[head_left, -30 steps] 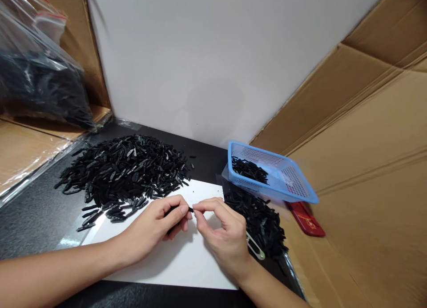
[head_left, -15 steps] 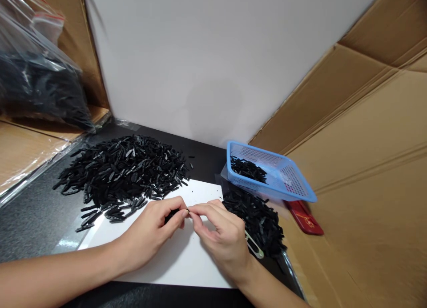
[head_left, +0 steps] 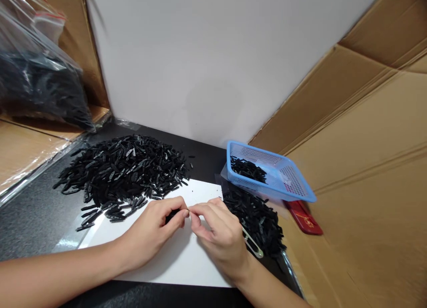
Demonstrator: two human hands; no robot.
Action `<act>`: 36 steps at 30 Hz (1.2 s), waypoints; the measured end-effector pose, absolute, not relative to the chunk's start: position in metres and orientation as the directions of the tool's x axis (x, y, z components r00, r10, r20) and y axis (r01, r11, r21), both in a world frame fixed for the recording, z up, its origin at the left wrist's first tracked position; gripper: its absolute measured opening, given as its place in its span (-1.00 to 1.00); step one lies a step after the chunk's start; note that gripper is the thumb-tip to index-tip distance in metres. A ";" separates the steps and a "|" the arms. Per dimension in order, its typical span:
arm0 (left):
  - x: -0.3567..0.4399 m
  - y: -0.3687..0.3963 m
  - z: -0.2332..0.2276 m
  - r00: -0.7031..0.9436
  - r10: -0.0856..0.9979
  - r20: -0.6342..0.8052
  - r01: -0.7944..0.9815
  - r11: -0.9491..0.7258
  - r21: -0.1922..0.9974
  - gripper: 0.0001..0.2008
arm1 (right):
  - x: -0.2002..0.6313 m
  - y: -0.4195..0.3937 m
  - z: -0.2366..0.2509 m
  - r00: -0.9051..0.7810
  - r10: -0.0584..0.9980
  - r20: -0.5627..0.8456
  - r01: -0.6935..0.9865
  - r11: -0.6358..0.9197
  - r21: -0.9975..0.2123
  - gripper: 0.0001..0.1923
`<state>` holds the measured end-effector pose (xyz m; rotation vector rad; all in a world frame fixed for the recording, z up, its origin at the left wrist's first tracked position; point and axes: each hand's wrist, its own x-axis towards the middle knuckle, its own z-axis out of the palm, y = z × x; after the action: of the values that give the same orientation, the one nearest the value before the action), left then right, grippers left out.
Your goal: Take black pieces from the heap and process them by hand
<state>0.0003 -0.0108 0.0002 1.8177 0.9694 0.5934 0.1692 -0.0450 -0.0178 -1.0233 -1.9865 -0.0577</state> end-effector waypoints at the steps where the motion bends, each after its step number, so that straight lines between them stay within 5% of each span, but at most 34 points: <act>1: 0.000 -0.010 0.000 0.569 0.822 -0.031 0.339 -0.200 0.919 -0.68 | 0.168 -0.045 -0.018 -0.266 0.640 0.721 0.693 0.647 -0.319 -0.81; 4: 0.000 -0.010 0.000 0.586 0.804 -0.105 0.246 -0.052 0.968 -0.66 | 0.168 -0.044 -0.019 -0.113 0.753 0.648 0.679 0.535 -0.503 -0.83; 7: 0.000 -0.010 -0.001 0.605 0.776 -0.178 0.156 0.104 0.982 -0.65 | 0.173 -0.039 -0.023 0.099 0.885 0.456 0.524 0.343 -0.780 -0.90; 9: 0.000 -0.009 -0.003 0.609 0.762 -0.221 0.115 0.190 0.975 -0.66 | 0.179 -0.035 -0.027 0.153 0.917 0.369 0.430 0.274 -0.860 -0.84; 13: 0.000 -0.009 -0.001 0.597 0.746 -0.295 0.068 0.320 0.945 -0.67 | 0.189 -0.030 -0.030 0.113 0.937 0.331 0.423 0.256 -0.869 -0.78; 18: 0.001 -0.009 0.004 0.579 0.737 -0.348 -0.002 0.429 0.904 -0.71 | 0.191 -0.034 -0.022 -0.077 0.806 0.586 0.549 0.525 -0.650 -0.83; 22: 0.002 -0.009 0.003 0.592 0.723 -0.356 -0.047 0.472 0.880 -0.73 | 0.187 -0.037 -0.018 -0.217 0.733 0.645 0.505 0.649 -0.569 -0.78; 36: 0.002 -0.007 -0.001 0.630 0.697 -0.341 -0.114 0.518 0.848 -0.81 | 0.186 -0.041 -0.023 0.165 0.902 0.398 0.205 0.363 -0.909 -0.94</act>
<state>0.0019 -0.0075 -0.0014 0.9022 0.7443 0.5448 0.1858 -0.0405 -0.0229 -1.1194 -1.3373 0.6848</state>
